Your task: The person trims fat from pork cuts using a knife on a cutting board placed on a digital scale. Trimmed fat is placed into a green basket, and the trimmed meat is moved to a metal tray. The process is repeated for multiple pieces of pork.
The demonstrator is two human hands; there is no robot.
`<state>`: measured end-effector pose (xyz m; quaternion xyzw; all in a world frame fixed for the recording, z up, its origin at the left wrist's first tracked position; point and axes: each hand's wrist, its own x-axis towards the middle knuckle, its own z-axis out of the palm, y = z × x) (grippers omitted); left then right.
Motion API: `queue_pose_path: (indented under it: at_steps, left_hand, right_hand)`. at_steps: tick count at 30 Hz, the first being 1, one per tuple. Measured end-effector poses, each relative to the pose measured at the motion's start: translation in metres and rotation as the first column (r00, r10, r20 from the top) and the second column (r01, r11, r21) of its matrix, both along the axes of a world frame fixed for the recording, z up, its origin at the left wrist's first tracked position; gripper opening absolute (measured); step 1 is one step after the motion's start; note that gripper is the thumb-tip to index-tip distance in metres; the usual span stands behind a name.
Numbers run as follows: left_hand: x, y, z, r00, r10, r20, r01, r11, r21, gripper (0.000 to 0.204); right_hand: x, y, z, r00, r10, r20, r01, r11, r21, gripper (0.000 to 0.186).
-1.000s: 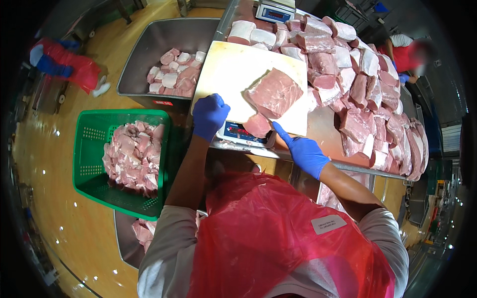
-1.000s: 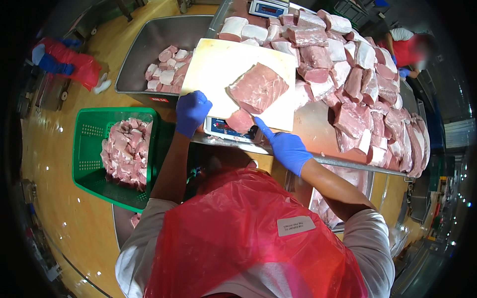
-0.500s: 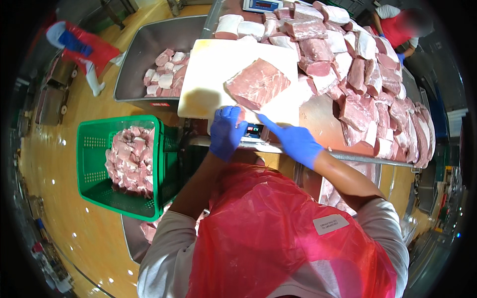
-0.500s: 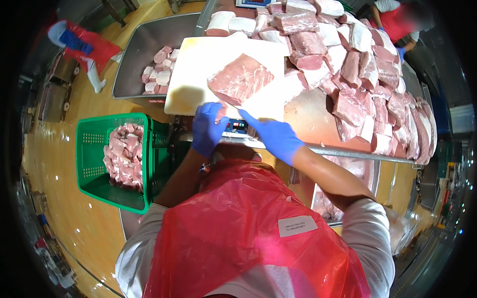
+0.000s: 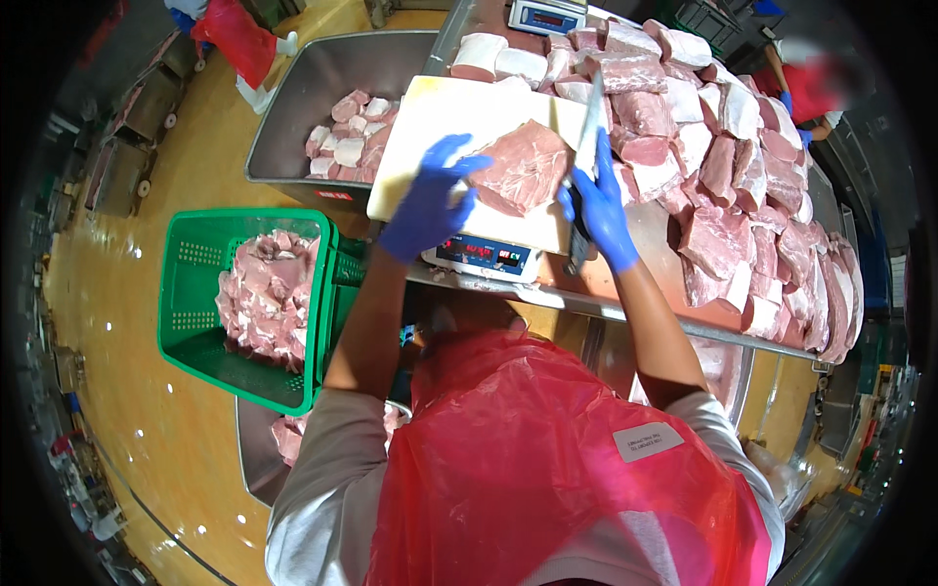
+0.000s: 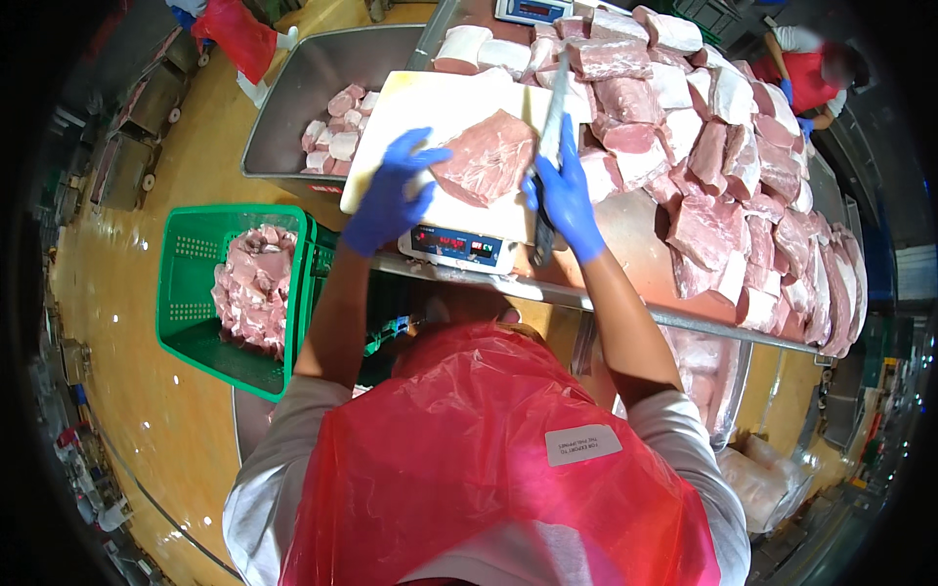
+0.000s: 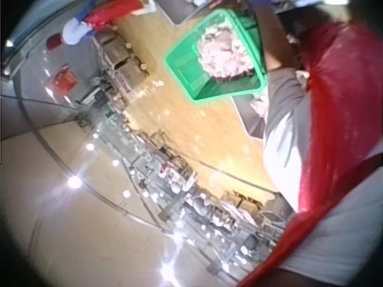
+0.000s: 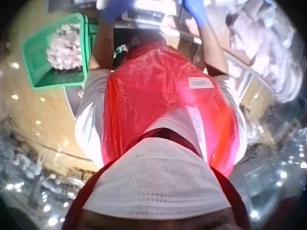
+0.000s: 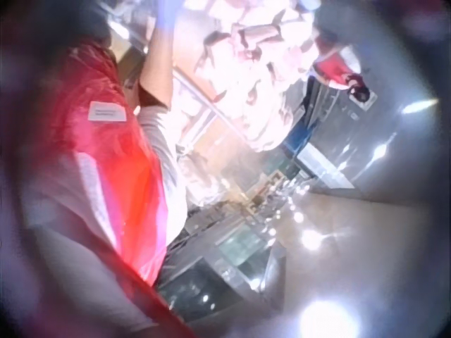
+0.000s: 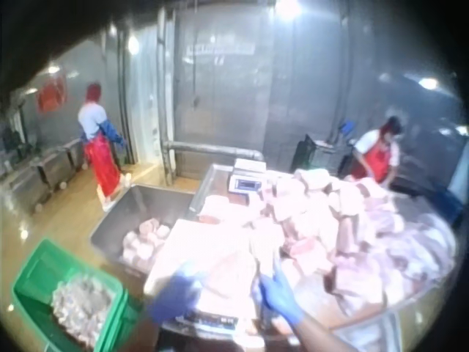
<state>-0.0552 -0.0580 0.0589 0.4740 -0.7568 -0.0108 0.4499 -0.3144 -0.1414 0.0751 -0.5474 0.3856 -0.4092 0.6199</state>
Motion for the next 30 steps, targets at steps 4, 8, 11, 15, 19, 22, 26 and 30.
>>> queue_pose_path:
  at_steps: [4,8,11,15,19,22,26,30]
  left_hand:
    - [-0.023,-0.018,-0.032,0.997,-0.011,-0.073,0.005,0.996,-0.091,0.034]
    - [-0.037,0.004,-0.031,0.969,0.240,-0.057,-0.239,0.971,0.016,0.021]
    - [-0.036,-0.004,-0.040,0.966,0.258,0.006,-0.256,0.962,-0.099,0.014]
    - [-0.029,-0.002,-0.041,0.958,0.264,0.113,-0.258,0.964,-0.066,0.013]
    - [-0.027,-0.003,-0.038,0.960,0.274,0.055,-0.265,0.955,-0.130,0.011]
    - [-0.013,0.001,-0.040,0.935,0.341,-0.096,-0.335,0.939,0.074,0.009]
    - [0.015,0.001,-0.051,0.844,0.417,-0.339,-0.280,0.880,0.384,0.009]
    - [-0.008,-0.015,-0.040,0.758,0.240,-0.606,-0.159,0.970,0.184,0.019]
  right_hand:
    - [0.022,-0.045,-0.011,0.995,-0.097,0.037,0.101,0.987,-0.124,0.071]
    - [0.027,0.015,0.006,0.892,-0.223,-0.392,0.027,0.895,-0.446,0.065]
    - [0.037,0.058,-0.016,0.844,-0.100,-0.526,-0.195,0.858,-0.475,0.068]
    - [0.063,0.056,-0.013,0.758,-0.100,-0.644,-0.304,0.820,-0.485,0.078]
    - [0.058,0.067,-0.005,0.596,0.009,-0.803,-0.476,0.809,-0.345,0.085]
    - [0.011,0.101,0.002,0.357,0.117,-0.927,-0.606,0.784,-0.134,0.088]
    - [-0.038,0.127,0.037,0.074,0.145,-0.987,-0.659,0.750,0.061,0.092]
    - [-0.012,0.113,0.060,0.179,0.023,-0.984,-0.629,0.772,-0.096,0.091]
